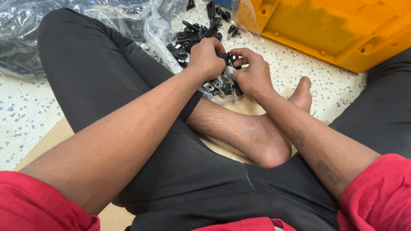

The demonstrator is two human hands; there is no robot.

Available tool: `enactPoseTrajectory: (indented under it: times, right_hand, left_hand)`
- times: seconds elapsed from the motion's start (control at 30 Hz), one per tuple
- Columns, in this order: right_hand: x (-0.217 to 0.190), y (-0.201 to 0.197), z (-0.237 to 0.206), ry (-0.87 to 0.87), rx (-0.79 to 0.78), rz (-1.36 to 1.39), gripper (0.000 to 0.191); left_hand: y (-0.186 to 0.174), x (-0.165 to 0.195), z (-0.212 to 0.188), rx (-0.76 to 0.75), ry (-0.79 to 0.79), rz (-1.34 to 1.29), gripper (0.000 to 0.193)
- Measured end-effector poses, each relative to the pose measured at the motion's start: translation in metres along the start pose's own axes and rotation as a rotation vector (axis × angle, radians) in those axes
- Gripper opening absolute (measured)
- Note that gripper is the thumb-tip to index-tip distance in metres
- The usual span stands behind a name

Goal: The person sits on the floor and assembles small black plastic clamp parts, pressing metal screws into each plastic piece by hand. They pick parts one at a time from a pile on the floor, fit the screw into the plastic clip, and place the assembled piece into a yellow bin.

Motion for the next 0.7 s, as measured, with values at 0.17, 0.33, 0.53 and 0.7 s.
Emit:
enactPoseTrajectory:
  times: [0.17, 0.33, 0.53, 0.7]
  right_hand:
    - [-0.008, 0.007, -0.004, -0.029, 0.01, -0.133, 0.043]
    - [-0.02, 0.009, -0.001, -0.148, 0.008, -0.418, 0.046]
    - [-0.024, 0.014, -0.005, -0.148, -0.034, -0.338, 0.036]
    - [-0.021, 0.014, -0.006, -0.284, 0.011, -0.432, 0.03]
  left_hand:
    - [0.001, -0.008, 0.011, 0.037, -0.03, 0.054, 0.026]
    - [-0.028, -0.005, 0.0, 0.387, 0.204, 0.236, 0.016]
    - [-0.055, 0.004, -0.034, 0.204, -0.02, -0.203, 0.009]
    - [-0.057, 0.012, -0.039, 0.044, -0.138, -0.662, 0.006]
Point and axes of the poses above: each hand's wrist, its own z-axis towards the middle knuckle, its own y-axis out of the palm, x = y × z, the point moved 2 cm from there along z, towards the middle knuckle, and after that the axes turned 12 degrees about -x, right-handed, at the moved point
